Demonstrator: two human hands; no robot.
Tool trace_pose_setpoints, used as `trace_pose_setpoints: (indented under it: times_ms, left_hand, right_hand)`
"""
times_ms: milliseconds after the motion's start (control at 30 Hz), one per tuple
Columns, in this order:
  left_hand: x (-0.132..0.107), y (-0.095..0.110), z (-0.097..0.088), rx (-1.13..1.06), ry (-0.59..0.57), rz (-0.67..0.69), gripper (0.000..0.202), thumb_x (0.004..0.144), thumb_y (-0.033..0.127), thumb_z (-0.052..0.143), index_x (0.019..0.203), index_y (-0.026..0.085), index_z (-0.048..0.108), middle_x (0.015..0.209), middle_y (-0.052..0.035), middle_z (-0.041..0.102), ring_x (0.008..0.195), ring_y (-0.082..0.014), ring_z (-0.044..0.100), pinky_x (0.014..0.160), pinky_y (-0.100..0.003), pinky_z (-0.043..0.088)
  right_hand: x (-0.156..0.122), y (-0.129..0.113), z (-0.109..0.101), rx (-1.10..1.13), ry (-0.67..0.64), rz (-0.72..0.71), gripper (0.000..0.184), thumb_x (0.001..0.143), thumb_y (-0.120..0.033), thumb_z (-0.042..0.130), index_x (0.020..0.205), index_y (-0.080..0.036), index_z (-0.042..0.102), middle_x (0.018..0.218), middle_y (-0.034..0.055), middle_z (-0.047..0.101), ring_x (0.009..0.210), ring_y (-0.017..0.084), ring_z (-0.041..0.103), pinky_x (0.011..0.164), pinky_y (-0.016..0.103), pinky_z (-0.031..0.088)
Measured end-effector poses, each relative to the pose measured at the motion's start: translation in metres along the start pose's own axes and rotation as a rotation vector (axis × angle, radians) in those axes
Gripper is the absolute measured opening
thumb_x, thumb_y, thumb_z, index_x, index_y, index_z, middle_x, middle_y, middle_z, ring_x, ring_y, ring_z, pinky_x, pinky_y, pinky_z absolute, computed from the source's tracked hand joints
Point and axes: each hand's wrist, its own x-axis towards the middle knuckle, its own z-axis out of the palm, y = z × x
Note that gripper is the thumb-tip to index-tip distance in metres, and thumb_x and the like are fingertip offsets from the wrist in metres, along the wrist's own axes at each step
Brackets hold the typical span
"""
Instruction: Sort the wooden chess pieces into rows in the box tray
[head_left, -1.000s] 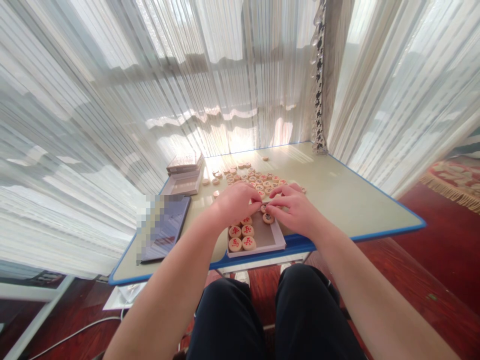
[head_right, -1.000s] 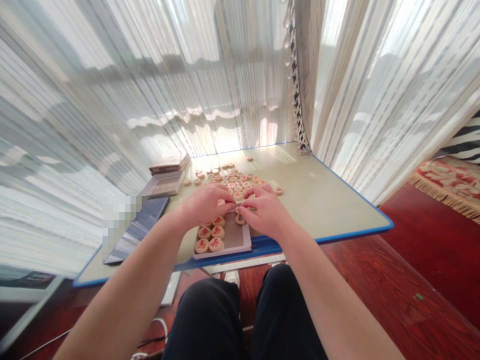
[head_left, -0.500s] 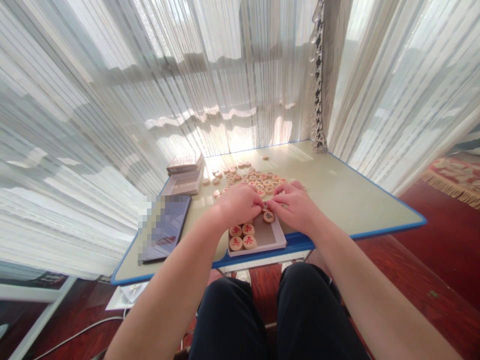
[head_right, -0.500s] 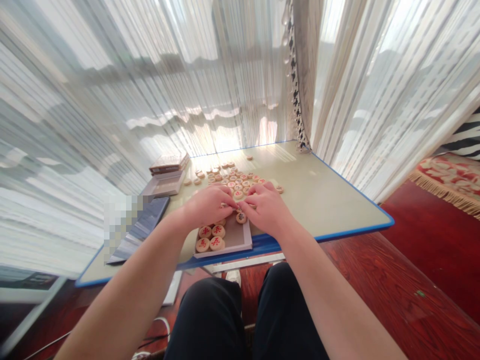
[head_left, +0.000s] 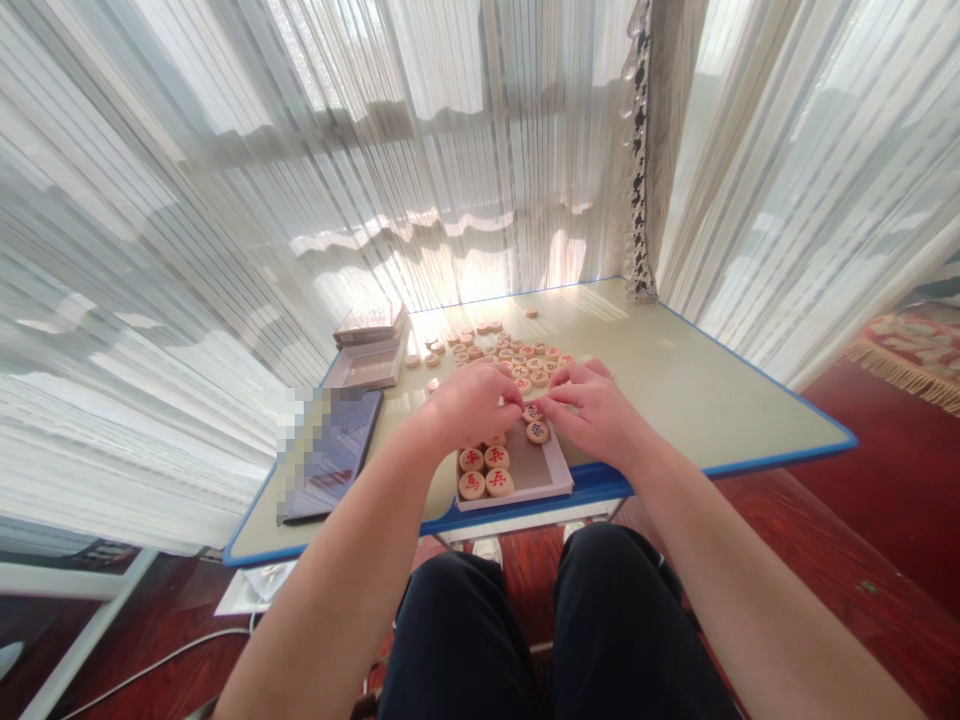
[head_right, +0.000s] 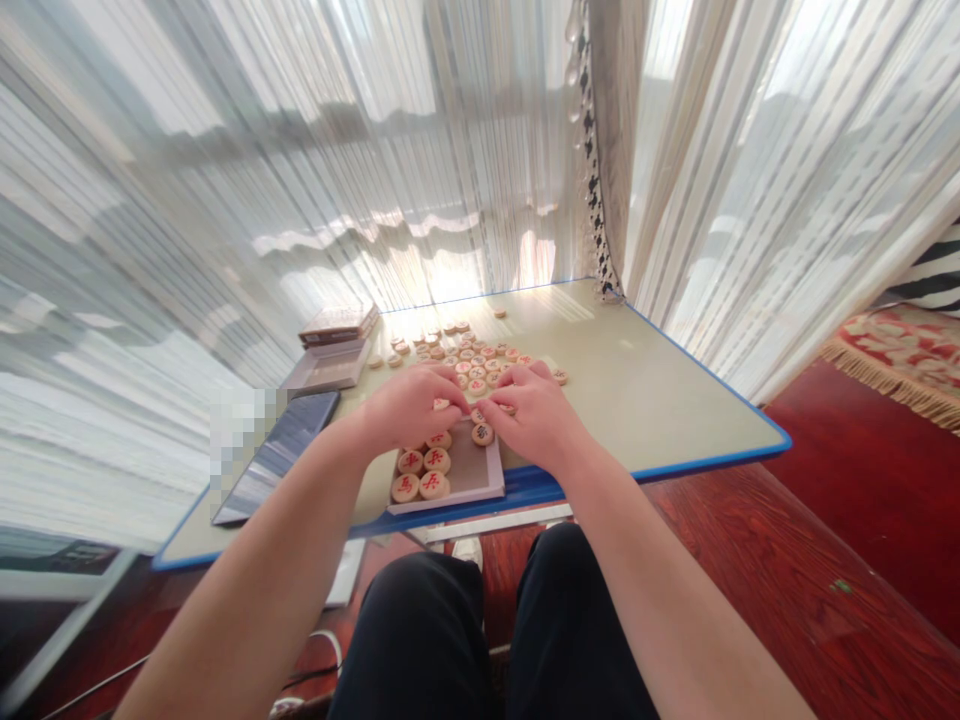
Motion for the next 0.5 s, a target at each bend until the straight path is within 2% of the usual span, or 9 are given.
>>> trace_pose_setpoints:
  times_ms: [167, 300, 500]
  left_hand:
    - [0.000, -0.003, -0.001, -0.033, 0.048, -0.025, 0.024, 0.071, 0.015, 0.049, 0.069, 0.019, 0.073, 0.071, -0.0026, 0.064, 0.071, -0.0140, 0.056, 0.067, -0.024, 0.045]
    - [0.001, -0.010, -0.003, -0.161, 0.186, -0.091, 0.024, 0.069, 0.015, 0.049, 0.070, 0.018, 0.072, 0.074, -0.0023, 0.064, 0.073, -0.0135, 0.057, 0.070, -0.025, 0.045]
    - [-0.005, -0.030, -0.011, -0.537, 0.438, -0.234, 0.023, 0.069, 0.021, 0.047, 0.070, 0.014, 0.070, 0.077, -0.0037, 0.064, 0.072, -0.0123, 0.056, 0.065, -0.024, 0.045]
  right_hand:
    - [0.000, 0.000, -0.001, 0.019, 0.028, 0.014, 0.032, 0.086, -0.035, 0.049, 0.064, -0.023, 0.070, 0.081, 0.0041, 0.061, 0.085, 0.019, 0.048, 0.085, 0.036, 0.038]
    - [0.002, 0.000, -0.001, 0.031, 0.027, 0.042, 0.033, 0.086, -0.036, 0.049, 0.064, -0.023, 0.069, 0.080, 0.0042, 0.061, 0.085, 0.019, 0.048, 0.086, 0.036, 0.038]
    - [-0.001, 0.000, -0.001, 0.079, 0.009, 0.092, 0.037, 0.087, -0.041, 0.045, 0.065, -0.022, 0.069, 0.080, 0.0044, 0.063, 0.085, 0.019, 0.051, 0.086, 0.037, 0.040]
